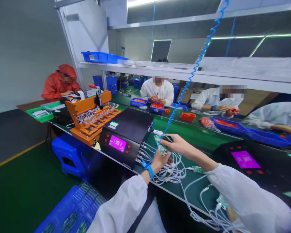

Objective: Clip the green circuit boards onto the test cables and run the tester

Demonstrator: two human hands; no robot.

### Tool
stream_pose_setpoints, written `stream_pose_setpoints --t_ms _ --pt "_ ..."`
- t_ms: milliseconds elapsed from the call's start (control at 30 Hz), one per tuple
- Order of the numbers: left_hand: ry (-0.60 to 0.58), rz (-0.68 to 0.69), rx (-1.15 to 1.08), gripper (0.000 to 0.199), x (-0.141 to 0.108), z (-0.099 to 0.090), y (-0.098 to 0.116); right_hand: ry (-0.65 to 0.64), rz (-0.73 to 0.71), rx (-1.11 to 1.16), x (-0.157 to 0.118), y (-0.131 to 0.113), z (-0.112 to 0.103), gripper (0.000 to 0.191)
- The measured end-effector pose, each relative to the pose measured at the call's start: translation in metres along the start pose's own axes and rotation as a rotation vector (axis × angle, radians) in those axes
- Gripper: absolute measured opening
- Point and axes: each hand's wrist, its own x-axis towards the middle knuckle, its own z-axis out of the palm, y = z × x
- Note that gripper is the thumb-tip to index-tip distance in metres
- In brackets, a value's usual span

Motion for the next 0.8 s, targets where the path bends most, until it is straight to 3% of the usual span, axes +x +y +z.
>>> stream_pose_setpoints --t_ms 100,167,267,367,500,600,800 --pt "-0.090 0.095 -0.091 0.053 -0.020 -0.006 0.016 -0.135 -0.089 -0.208 -0.016 -0.043 0.025 0.034" --pt "-0.111 0.132 -0.129 0.055 -0.031 -0.012 0.032 -0.086 -0.134 -0.324 -0.026 -0.063 0.031 0.034" --pt "-0.106 0.138 -0.206 0.057 -0.045 -0.023 0.062 0.160 -0.243 -0.427 -0.044 -0.080 0.026 0.040" --pt "-0.130 0.160 -0.297 0.062 -0.065 -0.031 0.098 0.426 -0.263 -0.373 -0.068 -0.087 0.024 0.046" --pt "-0.241 0.233 -0.128 0.054 -0.096 -0.035 0.130 0.589 -0.180 -0.184 -0.101 -0.084 0.045 0.049" --pt "-0.259 0.267 -0.004 0.051 -0.105 -0.031 0.137 0.680 -0.123 0.039 -0.115 -0.068 0.065 0.050" --pt "-0.362 0.173 0.220 0.061 -0.116 -0.017 0.144 0.857 0.038 0.621 -0.156 -0.027 0.092 0.048"
